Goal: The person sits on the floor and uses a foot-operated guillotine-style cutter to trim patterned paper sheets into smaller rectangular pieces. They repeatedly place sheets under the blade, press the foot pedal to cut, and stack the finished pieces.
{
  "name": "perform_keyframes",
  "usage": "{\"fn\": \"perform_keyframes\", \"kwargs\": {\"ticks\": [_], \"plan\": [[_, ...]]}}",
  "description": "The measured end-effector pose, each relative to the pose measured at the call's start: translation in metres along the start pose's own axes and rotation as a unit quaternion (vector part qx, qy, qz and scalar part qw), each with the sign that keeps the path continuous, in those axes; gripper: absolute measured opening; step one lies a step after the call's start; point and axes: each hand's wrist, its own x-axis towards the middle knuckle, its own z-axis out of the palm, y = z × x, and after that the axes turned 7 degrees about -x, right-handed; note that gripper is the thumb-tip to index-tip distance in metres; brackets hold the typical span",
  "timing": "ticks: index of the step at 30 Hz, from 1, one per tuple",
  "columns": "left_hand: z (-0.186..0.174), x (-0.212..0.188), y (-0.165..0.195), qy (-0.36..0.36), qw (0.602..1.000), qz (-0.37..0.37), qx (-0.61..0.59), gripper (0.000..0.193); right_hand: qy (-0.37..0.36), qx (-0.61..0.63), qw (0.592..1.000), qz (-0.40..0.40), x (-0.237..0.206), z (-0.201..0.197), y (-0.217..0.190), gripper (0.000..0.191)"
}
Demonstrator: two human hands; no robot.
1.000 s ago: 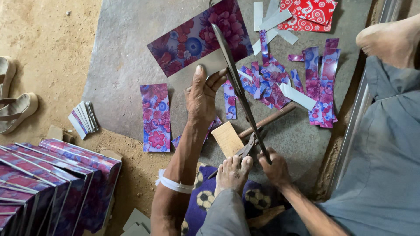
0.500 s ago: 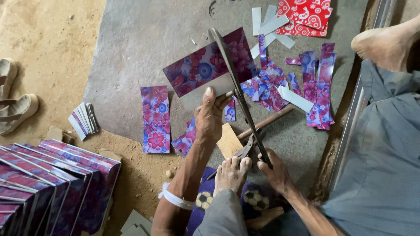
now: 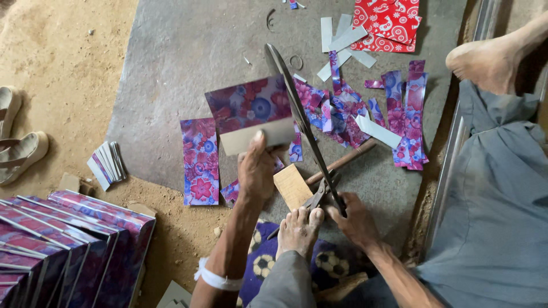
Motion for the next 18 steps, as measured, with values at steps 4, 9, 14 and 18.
{"fn": "perform_keyframes", "kwargs": {"ticks": [4,9,14,18], "plan": [[-0.017,-0.032,0.007,-0.046,0.979,-0.184,0.077,0.027,-0.052,0.261,0.955,0.133,-0.009,-0.045,-0.019,0.039],[0.004,-0.037,-0.016,-0.13,0.899,-0.339,0.245,0.039,-0.069,0.352,0.928,0.103,0.016,-0.045,-0.043,0.025],[0.064,-0.044,-0.039,0.026,0.992,-0.083,0.097,0.062,0.008,0.31,0.949,0.061,0.053,-0.021,-0.066,0.03],[0.074,-0.026,-0.017,0.055,0.979,0.024,0.193,0.08,-0.059,0.228,0.97,0.062,0.055,-0.012,-0.058,0.036]]}}
